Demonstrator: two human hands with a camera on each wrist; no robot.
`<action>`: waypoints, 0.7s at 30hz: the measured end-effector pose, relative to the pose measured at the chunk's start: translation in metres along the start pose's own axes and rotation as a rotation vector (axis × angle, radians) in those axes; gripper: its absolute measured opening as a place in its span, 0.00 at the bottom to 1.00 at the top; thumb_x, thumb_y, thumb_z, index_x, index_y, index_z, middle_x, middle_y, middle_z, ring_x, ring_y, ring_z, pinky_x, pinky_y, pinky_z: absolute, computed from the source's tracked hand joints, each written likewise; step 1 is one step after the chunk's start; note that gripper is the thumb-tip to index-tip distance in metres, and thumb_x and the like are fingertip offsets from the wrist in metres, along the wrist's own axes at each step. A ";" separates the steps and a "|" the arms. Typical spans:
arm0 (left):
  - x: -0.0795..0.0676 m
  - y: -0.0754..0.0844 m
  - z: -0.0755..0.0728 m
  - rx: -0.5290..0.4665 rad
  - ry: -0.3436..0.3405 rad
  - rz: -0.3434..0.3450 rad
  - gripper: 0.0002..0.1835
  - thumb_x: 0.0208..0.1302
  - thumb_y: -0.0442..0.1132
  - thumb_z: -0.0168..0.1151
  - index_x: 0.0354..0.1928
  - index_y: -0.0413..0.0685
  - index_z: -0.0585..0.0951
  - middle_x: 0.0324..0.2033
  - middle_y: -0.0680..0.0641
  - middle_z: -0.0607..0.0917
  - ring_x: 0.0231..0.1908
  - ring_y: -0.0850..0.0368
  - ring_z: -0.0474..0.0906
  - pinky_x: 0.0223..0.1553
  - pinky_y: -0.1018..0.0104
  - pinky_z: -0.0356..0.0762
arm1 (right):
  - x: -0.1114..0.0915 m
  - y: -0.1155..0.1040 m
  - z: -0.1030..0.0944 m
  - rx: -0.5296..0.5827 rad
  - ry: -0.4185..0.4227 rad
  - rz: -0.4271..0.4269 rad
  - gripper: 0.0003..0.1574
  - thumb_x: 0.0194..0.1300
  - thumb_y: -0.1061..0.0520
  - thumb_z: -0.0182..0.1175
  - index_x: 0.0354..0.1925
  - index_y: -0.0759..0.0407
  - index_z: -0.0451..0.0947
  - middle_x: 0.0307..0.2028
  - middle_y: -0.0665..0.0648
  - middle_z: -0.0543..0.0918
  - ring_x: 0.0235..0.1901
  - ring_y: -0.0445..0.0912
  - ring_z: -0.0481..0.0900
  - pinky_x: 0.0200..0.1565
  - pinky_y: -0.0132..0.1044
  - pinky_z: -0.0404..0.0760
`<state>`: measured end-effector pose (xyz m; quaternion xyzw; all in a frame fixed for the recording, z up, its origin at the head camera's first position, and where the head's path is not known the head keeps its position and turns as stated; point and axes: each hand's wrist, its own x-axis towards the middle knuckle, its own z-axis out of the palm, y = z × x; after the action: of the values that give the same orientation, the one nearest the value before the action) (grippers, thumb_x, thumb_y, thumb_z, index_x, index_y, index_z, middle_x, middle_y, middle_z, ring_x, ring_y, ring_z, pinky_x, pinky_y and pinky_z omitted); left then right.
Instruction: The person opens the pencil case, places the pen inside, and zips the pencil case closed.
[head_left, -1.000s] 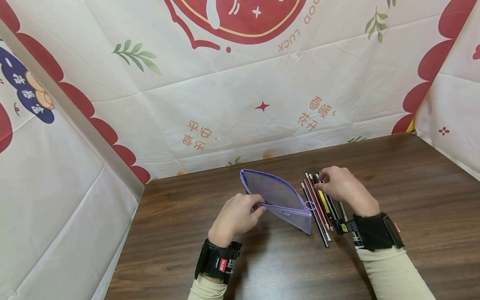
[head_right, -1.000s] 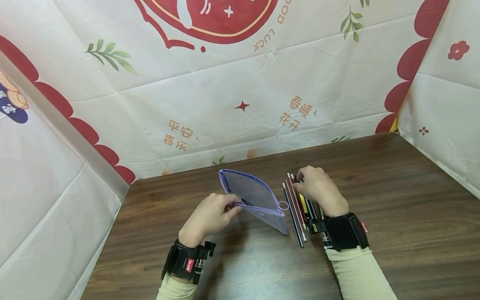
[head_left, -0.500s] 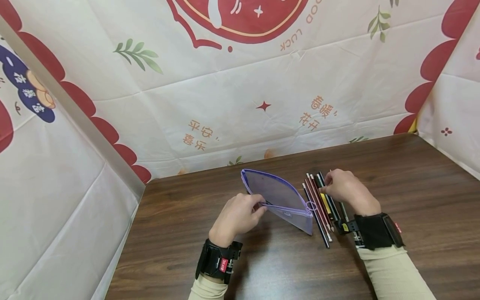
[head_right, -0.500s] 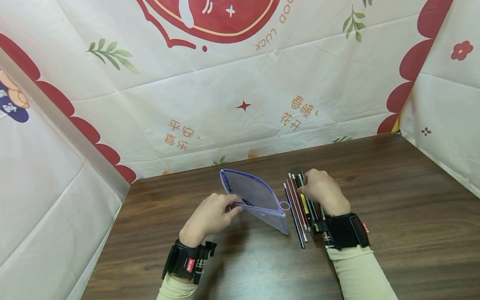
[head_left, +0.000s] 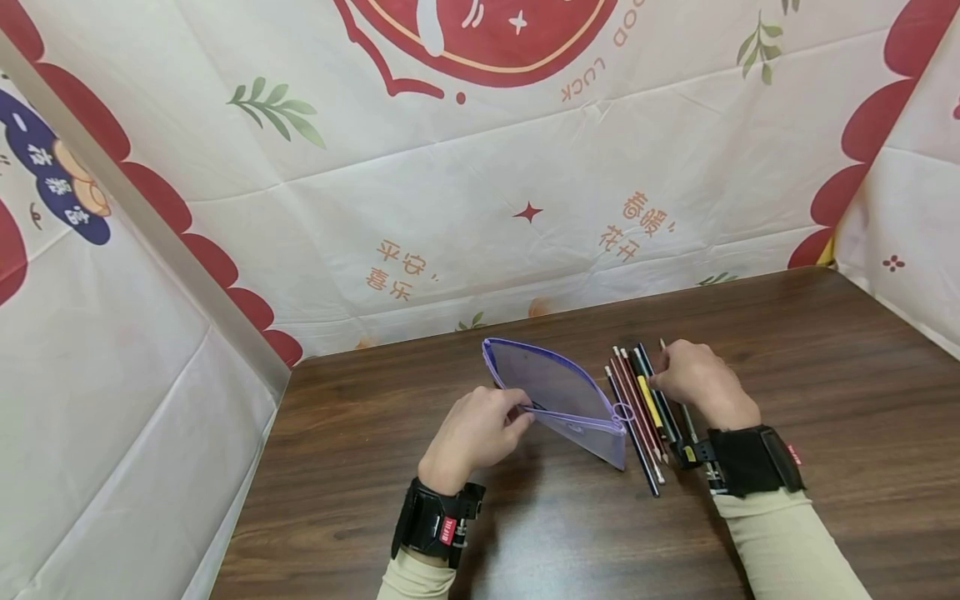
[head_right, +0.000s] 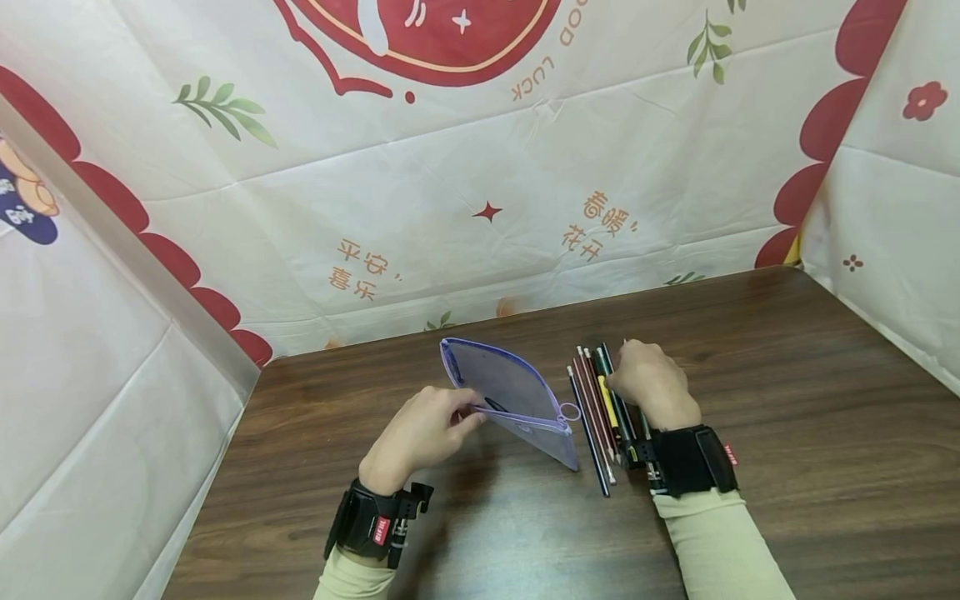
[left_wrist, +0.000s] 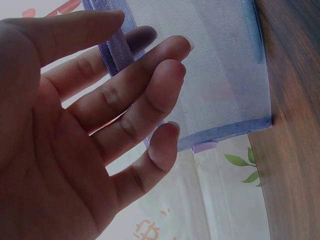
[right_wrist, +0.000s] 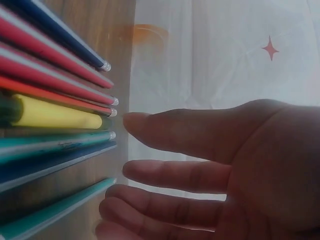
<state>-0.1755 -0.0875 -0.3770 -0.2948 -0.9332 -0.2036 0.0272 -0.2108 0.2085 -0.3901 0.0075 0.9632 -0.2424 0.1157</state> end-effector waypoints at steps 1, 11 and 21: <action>0.000 0.000 0.000 -0.001 0.000 0.000 0.07 0.62 0.43 0.60 0.36 0.51 0.84 0.21 0.58 0.80 0.18 0.70 0.70 0.18 0.75 0.67 | 0.000 0.001 0.000 0.002 0.001 0.007 0.15 0.61 0.56 0.59 0.21 0.61 0.74 0.18 0.53 0.68 0.19 0.47 0.67 0.22 0.39 0.65; 0.000 0.001 -0.001 -0.008 -0.001 -0.005 0.07 0.62 0.43 0.60 0.36 0.51 0.84 0.21 0.58 0.79 0.18 0.69 0.69 0.18 0.75 0.66 | 0.003 0.005 0.003 0.003 -0.010 0.031 0.18 0.59 0.54 0.61 0.17 0.57 0.68 0.16 0.50 0.63 0.17 0.45 0.64 0.22 0.40 0.64; 0.000 0.001 0.000 -0.012 -0.003 -0.006 0.07 0.62 0.43 0.60 0.37 0.50 0.85 0.22 0.58 0.80 0.18 0.70 0.70 0.18 0.75 0.67 | 0.004 0.006 0.005 0.020 -0.019 0.039 0.18 0.59 0.56 0.61 0.16 0.57 0.70 0.15 0.49 0.60 0.16 0.44 0.63 0.21 0.38 0.63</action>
<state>-0.1748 -0.0871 -0.3765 -0.2923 -0.9329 -0.2091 0.0236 -0.2133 0.2111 -0.3986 0.0250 0.9594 -0.2496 0.1293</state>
